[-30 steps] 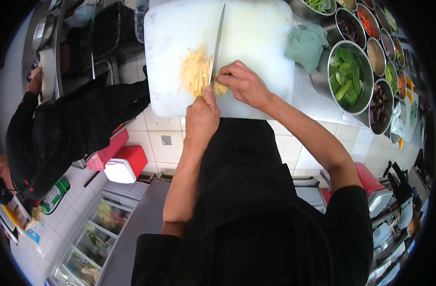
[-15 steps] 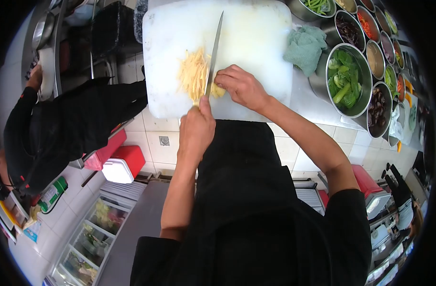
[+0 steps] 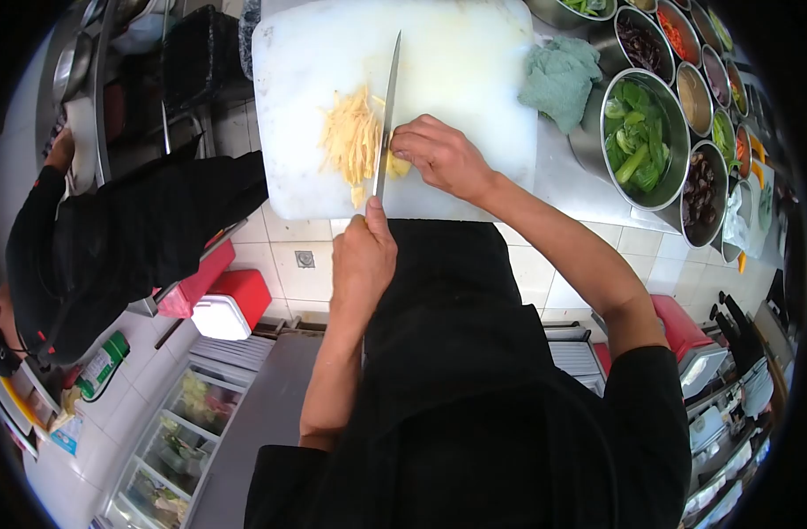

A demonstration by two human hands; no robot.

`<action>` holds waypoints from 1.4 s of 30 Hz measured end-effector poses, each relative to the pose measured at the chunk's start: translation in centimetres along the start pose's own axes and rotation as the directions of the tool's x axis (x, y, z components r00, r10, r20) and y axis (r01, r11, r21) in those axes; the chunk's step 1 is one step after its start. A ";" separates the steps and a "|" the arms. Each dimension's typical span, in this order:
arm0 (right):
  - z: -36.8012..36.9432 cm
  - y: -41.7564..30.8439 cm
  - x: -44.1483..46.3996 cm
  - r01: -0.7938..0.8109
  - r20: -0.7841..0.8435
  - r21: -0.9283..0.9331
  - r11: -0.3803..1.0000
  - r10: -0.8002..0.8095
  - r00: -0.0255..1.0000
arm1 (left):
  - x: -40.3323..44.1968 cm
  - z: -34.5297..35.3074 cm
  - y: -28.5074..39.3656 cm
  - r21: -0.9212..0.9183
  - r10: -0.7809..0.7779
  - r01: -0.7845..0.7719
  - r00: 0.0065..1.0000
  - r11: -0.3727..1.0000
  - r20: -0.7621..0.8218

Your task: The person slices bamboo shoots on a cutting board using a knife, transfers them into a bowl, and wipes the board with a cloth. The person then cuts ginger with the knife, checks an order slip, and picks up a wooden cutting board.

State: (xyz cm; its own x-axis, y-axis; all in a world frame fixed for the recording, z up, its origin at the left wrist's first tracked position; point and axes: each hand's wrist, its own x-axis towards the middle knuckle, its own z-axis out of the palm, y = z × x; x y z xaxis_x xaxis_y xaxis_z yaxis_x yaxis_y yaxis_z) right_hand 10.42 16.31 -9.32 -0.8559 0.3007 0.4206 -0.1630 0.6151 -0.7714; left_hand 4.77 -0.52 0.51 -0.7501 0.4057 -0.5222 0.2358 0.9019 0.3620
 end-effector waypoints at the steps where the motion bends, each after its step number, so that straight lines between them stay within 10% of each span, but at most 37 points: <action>1: 0.0 0.1 0.0 0.007 -0.002 -0.007 1.000 -0.007 1.000 | -0.2 1.0 -0.6 0.022 0.009 -0.008 1.000 1.000 -0.022; 42: -0.1 0.0 0.2 0.021 0.001 -0.048 0.999 -0.021 1.000 | 2.8 -0.1 2.1 -0.072 0.021 -0.021 1.000 0.997 0.012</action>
State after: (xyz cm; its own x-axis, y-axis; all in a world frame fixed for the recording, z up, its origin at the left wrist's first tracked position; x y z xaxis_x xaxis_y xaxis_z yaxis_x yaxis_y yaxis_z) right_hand 10.27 16.38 -9.16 -0.8530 0.2868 0.4360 -0.1571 0.6556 -0.7386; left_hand 3.10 2.49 -0.11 -0.7376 0.4267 -0.5234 0.2060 0.8803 0.4275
